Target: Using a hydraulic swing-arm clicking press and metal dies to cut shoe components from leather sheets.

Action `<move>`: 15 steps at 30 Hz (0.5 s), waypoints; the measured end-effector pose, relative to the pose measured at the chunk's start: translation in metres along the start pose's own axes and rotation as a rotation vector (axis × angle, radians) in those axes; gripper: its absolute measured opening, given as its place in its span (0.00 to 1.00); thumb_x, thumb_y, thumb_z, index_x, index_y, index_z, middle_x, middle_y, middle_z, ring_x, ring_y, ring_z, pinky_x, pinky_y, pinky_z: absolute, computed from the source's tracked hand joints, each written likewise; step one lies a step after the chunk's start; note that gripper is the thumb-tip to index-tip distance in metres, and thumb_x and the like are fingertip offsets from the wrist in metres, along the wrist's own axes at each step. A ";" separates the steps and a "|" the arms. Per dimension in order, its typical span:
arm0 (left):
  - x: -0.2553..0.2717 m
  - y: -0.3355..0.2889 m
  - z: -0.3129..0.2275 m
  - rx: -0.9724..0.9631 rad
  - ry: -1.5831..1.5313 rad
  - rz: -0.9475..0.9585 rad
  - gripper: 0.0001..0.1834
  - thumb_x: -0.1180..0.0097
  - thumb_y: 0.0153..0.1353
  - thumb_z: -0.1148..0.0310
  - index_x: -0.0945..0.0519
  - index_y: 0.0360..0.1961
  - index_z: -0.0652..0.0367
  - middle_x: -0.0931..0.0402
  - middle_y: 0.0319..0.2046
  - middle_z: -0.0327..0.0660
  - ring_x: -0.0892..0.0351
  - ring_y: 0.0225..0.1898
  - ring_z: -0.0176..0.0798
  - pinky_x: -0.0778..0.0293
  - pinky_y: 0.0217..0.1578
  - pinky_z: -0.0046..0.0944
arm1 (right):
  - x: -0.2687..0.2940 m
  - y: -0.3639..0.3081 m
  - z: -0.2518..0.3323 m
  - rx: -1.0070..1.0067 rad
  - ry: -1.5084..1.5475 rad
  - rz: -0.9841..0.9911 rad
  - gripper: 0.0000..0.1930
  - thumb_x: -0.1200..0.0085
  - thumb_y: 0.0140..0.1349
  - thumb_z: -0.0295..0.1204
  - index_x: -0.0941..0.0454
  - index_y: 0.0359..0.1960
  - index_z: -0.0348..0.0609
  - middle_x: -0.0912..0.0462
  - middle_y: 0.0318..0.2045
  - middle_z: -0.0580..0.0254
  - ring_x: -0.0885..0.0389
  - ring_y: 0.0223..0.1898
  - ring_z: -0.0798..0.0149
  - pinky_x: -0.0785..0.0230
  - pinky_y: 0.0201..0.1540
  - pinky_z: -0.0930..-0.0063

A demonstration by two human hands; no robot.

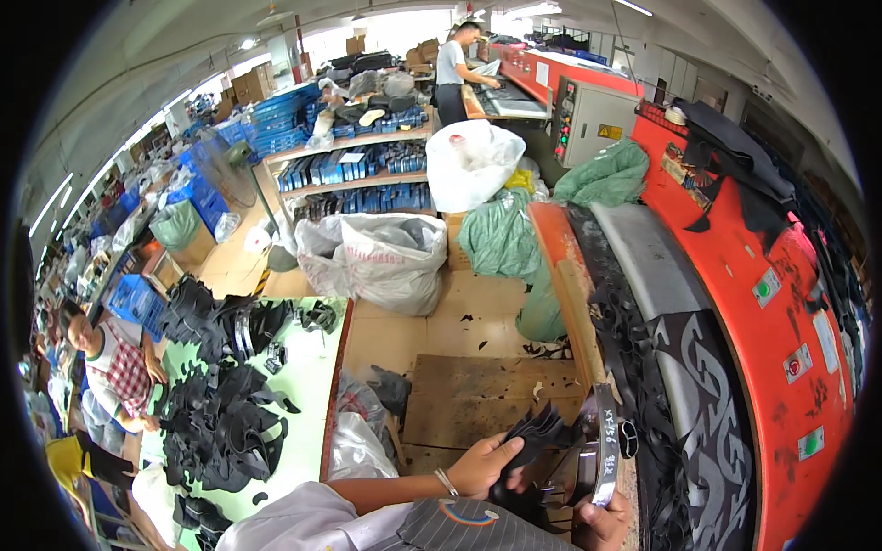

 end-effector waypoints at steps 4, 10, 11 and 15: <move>0.031 -0.015 -0.001 0.059 -0.110 0.072 0.18 0.57 0.71 0.52 0.30 0.38 0.59 0.32 0.19 0.35 0.33 0.16 0.28 0.31 0.22 0.33 | -0.023 0.005 0.009 0.036 -0.068 0.116 0.22 0.35 0.41 0.37 0.23 0.29 0.25 0.22 0.45 0.48 0.21 0.30 0.56 0.30 0.35 0.63; 0.035 -0.022 -0.022 0.000 0.131 -0.045 0.21 0.59 0.72 0.53 0.25 0.37 0.60 0.37 0.13 0.31 0.38 0.12 0.28 0.40 0.14 0.30 | -0.028 0.013 0.012 0.001 -0.113 0.335 0.20 0.34 0.43 0.38 0.25 0.16 0.28 0.38 0.65 0.39 0.18 0.38 0.51 0.28 0.37 0.61; 0.036 -0.020 -0.028 -0.008 0.114 -0.074 0.21 0.59 0.72 0.53 0.25 0.37 0.60 0.37 0.13 0.31 0.38 0.12 0.28 0.40 0.14 0.30 | -0.030 0.019 0.015 0.087 -0.151 0.412 0.20 0.34 0.45 0.39 0.25 0.17 0.29 0.38 0.66 0.40 0.18 0.39 0.52 0.28 0.39 0.62; 0.039 -0.014 -0.028 -0.038 0.126 -0.025 0.19 0.53 0.70 0.54 0.22 0.38 0.61 0.28 0.18 0.31 0.33 0.17 0.25 0.37 0.18 0.28 | -0.042 0.025 0.020 0.023 -0.187 0.465 0.26 0.35 0.48 0.40 0.21 0.40 0.25 0.23 0.54 0.41 0.22 0.29 0.64 0.30 0.42 0.71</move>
Point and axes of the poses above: each hand's wrist, its own y-axis towards the middle knuckle, its own x-axis out of the back of the hand, z = x × y, the point moved 7 cm from there along y, towards the middle knuckle
